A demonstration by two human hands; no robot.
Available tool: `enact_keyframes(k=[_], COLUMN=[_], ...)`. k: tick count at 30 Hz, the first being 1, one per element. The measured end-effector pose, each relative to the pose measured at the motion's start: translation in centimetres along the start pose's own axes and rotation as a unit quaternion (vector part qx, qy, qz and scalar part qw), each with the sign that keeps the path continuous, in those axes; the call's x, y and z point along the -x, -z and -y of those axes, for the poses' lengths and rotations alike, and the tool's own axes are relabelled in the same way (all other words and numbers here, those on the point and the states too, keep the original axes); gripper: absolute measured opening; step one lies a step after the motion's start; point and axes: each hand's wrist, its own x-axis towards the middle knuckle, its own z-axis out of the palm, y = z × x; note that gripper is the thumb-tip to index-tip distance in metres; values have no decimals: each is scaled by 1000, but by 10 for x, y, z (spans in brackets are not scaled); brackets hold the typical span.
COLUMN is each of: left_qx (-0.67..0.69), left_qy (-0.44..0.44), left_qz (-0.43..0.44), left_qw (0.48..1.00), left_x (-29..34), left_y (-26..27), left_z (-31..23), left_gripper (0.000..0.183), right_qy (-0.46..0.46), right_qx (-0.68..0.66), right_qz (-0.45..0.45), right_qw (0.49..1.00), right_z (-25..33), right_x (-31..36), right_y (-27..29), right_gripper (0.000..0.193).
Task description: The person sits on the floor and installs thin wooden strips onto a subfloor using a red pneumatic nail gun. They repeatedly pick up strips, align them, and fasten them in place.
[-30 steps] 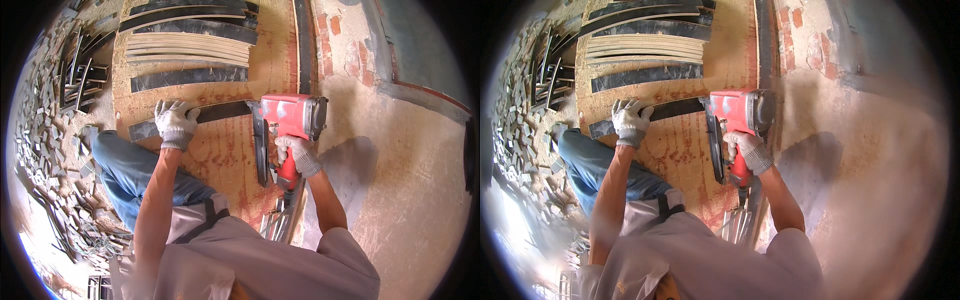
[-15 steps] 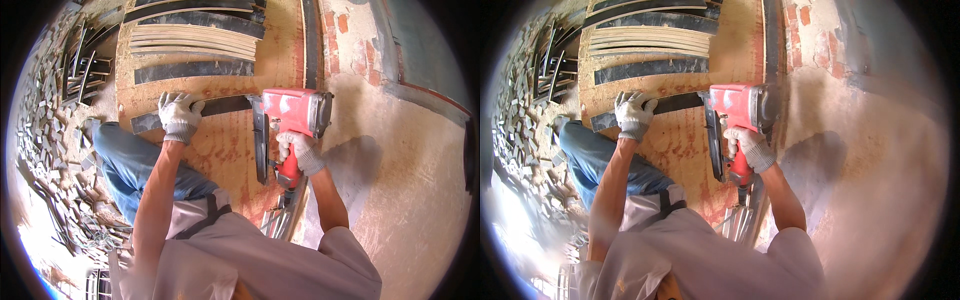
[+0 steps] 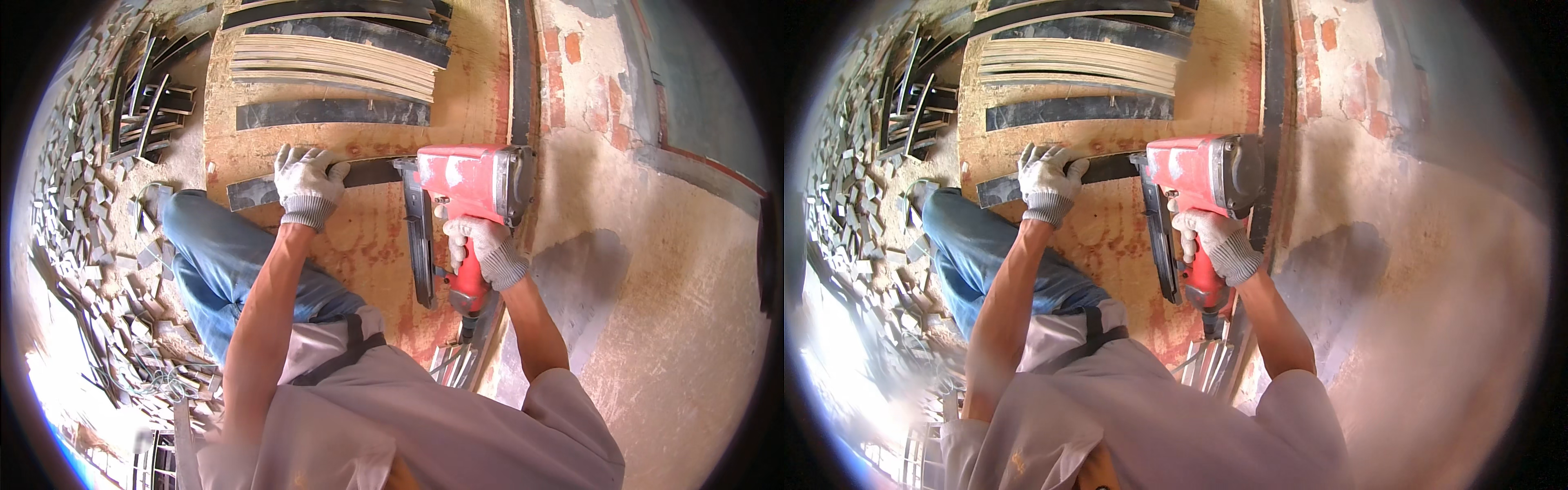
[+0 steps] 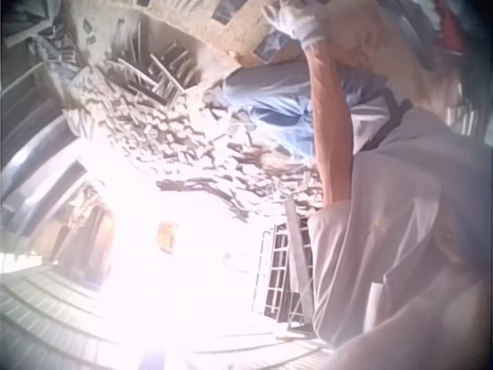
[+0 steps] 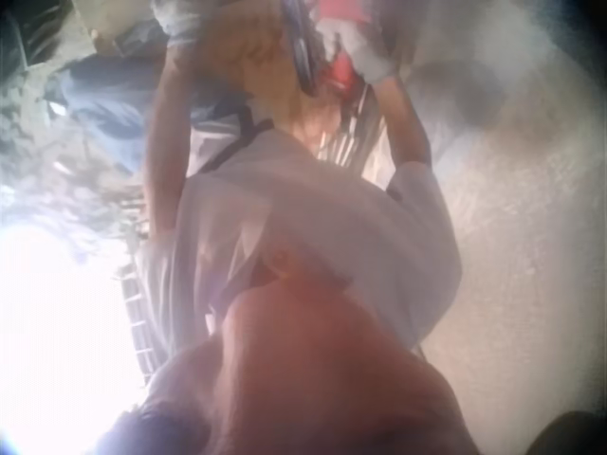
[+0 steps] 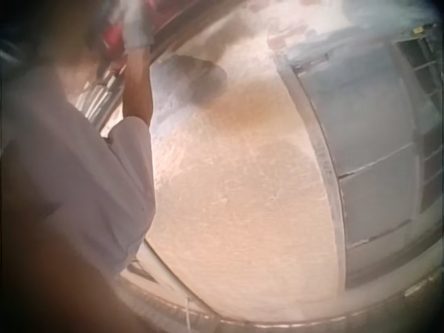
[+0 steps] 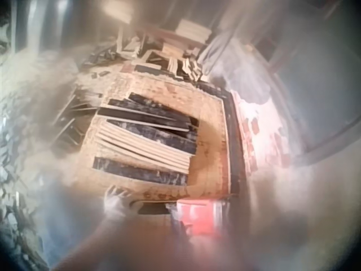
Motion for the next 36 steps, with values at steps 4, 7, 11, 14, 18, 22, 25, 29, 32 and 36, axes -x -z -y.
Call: enact_keyframes(k=[4,7,11,14,18,22,25,29,32,36], left_qx=[-10,-23,-10,-21,-14,-171,-247,-243,-67,229], left_qy=[-30,-30,-31,-27,-13,128,299,376,422,465], left_qz=[-1,4,20,34,-2,-135,-42,47,24,8], left_qw=[999,999,999,999,1000,968,921,893,904,855], left_x=[1,0,0,2,3,27,37,22,27,35], left_y=[-4,-8,-5,-2,7,39,58,62,68,52], left_z=[13,20,18,19,23,59,97,92,78,76], left_gripper=[19,19,18,16,26,63,79,76,68,53], right_qy=[-36,-38,-54,-27,3,42,-11,2,-30,22], right_qx=[26,45,24,29,66,105,14,31,-48,-20], right_qz=[-5,9,24,40,53,58,21,26,-7,10], right_qw=[999,998,998,998,996,992,1000,999,998,1000], right_z=[1,2,-1,5,-17,-28,-19,-26,-37,-60], right_x=[2,-3,-11,-5,-10,-8,-10,-2,10,28], right_y=[-16,-29,-34,-37,-27,-23,-32,-28,-20,-6], right_gripper=[23,19,14,23,15,22,18,19,19,25])
